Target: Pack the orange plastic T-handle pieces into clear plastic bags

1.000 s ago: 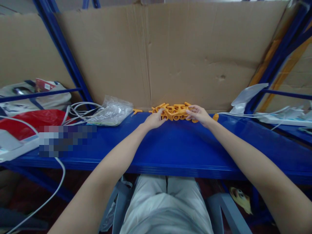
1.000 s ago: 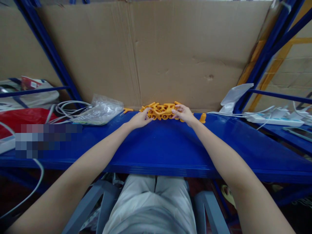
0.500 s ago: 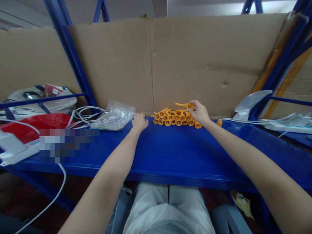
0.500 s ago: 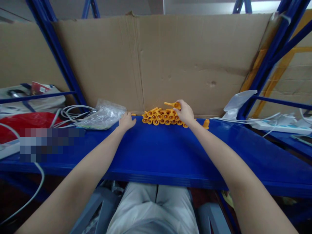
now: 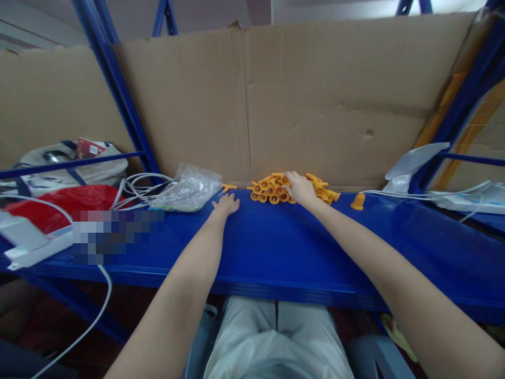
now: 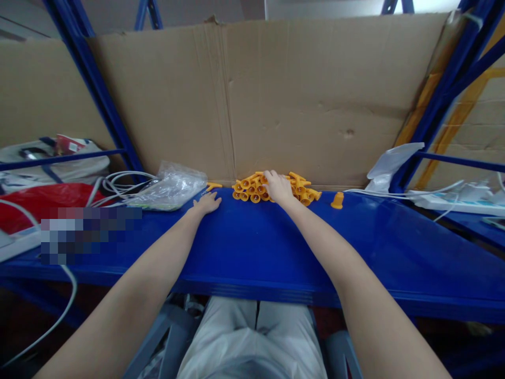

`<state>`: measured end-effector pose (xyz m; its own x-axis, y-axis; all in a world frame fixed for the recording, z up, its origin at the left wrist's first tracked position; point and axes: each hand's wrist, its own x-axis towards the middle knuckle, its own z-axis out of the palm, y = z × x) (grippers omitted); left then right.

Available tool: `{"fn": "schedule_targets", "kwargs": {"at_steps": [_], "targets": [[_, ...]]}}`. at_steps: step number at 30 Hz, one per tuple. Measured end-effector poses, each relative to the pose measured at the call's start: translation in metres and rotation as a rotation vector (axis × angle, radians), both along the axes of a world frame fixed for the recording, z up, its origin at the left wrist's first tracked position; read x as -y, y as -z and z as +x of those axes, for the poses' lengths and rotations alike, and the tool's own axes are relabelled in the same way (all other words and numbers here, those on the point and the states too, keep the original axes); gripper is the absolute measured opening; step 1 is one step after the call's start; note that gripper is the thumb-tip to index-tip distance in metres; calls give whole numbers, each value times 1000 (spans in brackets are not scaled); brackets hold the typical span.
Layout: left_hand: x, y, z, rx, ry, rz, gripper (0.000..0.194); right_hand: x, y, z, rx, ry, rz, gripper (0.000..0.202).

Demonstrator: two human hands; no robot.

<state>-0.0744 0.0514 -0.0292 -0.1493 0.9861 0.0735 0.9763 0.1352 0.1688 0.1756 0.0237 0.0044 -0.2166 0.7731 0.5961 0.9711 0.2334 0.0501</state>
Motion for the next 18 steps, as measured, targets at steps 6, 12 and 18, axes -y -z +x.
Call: {"fn": "schedule_targets", "kwargs": {"at_steps": [6,12,18], "targets": [[0,2,-1,16,-64,82,61,4,4,-2,142,-7,-61,39],[1,1,-1,41,-127,106,59,6,3,3,140,-31,-48,49],[4,-3,3,12,-129,106,56,21,-8,26,115,-17,-35,57]]}}
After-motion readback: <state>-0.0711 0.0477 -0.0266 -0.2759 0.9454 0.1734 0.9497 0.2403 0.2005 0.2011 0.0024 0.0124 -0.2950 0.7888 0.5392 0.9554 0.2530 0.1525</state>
